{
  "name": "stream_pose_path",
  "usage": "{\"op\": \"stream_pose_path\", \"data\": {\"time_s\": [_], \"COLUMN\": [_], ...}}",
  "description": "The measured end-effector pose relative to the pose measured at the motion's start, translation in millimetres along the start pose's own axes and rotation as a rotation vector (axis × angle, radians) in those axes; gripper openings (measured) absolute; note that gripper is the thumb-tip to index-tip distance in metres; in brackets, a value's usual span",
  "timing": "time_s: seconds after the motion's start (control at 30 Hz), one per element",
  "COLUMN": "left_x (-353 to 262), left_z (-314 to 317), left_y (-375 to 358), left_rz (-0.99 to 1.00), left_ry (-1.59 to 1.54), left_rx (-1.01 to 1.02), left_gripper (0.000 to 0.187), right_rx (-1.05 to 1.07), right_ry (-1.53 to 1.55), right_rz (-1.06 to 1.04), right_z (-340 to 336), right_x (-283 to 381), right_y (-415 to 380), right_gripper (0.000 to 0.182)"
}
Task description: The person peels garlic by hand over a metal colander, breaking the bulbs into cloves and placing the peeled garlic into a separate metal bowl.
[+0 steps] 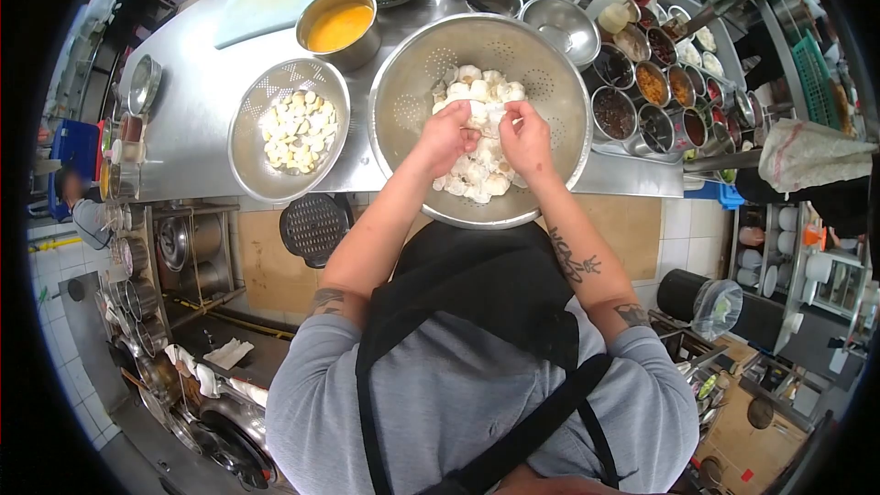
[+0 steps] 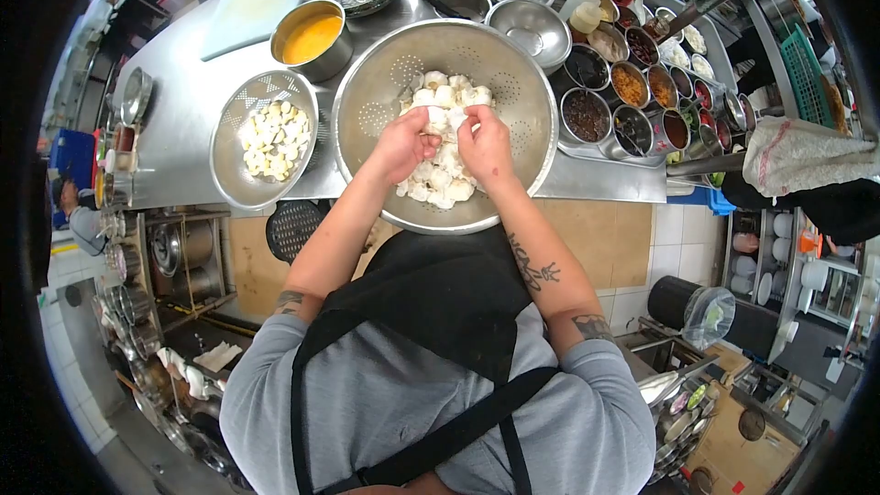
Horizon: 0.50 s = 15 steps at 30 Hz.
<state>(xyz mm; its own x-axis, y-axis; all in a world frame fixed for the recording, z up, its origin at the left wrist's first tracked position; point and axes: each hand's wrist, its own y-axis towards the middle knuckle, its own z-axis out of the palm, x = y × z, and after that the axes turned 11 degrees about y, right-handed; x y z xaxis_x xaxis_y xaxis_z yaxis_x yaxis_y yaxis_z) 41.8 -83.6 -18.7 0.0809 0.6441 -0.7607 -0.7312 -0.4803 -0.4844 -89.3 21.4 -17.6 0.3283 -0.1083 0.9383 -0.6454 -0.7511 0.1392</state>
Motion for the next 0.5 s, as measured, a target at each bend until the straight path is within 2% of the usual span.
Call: {"op": "stream_pose_path", "data": {"time_s": [0.07, 0.17, 0.23, 0.27, 0.3, 0.33, 0.37, 0.4, 0.43, 0.47, 0.5], "left_x": [6, 15, 59, 37, 13, 30, 44, 26, 34, 33, 28], "left_z": [-3, -4, -36, -16, 5, 1, -6, 8, 3, 3, 9], "left_y": [5, 15, 46, 30, 13, 21, 31, 16, 23, 25, 23], "left_rz": [0.003, -0.011, 0.679, 0.448, 0.204, 0.352, 0.503, 0.399, 0.503, 0.524, 0.471], "left_ry": [0.024, 0.339, 0.668, 1.069, 1.499, 1.432, 1.360, 1.329, 1.449, 1.498, 1.562], "left_rx": [0.025, -0.049, 0.077, -0.019, -0.024, -0.023, -0.008, 0.025, -0.006, 0.022, 0.038], "left_gripper": [0.025, 0.029, 0.027, 0.033, 0.040, 0.041, 0.042, 0.041, 0.041, 0.041, 0.041], "right_rx": [-0.011, 0.041, 0.355, 0.496, 0.635, 0.707, 0.878, 1.067, 1.118, 1.074, 1.124], "right_ry": [0.059, -0.084, 0.021, 0.023, 0.020, 0.155, 0.320, 0.444, 0.609, 0.750, 0.840], "right_rz": [-0.054, -0.455, -0.456, -0.508, -0.557, -0.607, -0.634, -0.591, -0.655, -0.760, -0.781], "right_z": [0, 2, 10, 12, 17, 32, 28, 33, 48, 55, 54], "right_x": [7, 26, 54, 82, 105, 110, 151, 175, 187, 205, 225], "right_y": [-2, -1, -7, -12, -22, -35, -41, -48, -63, -75, -82], "right_gripper": [0.021, 0.029, 0.034, 0.034, 0.033, 0.031, 0.031, 0.028, 0.025, 0.023, 0.022]}}
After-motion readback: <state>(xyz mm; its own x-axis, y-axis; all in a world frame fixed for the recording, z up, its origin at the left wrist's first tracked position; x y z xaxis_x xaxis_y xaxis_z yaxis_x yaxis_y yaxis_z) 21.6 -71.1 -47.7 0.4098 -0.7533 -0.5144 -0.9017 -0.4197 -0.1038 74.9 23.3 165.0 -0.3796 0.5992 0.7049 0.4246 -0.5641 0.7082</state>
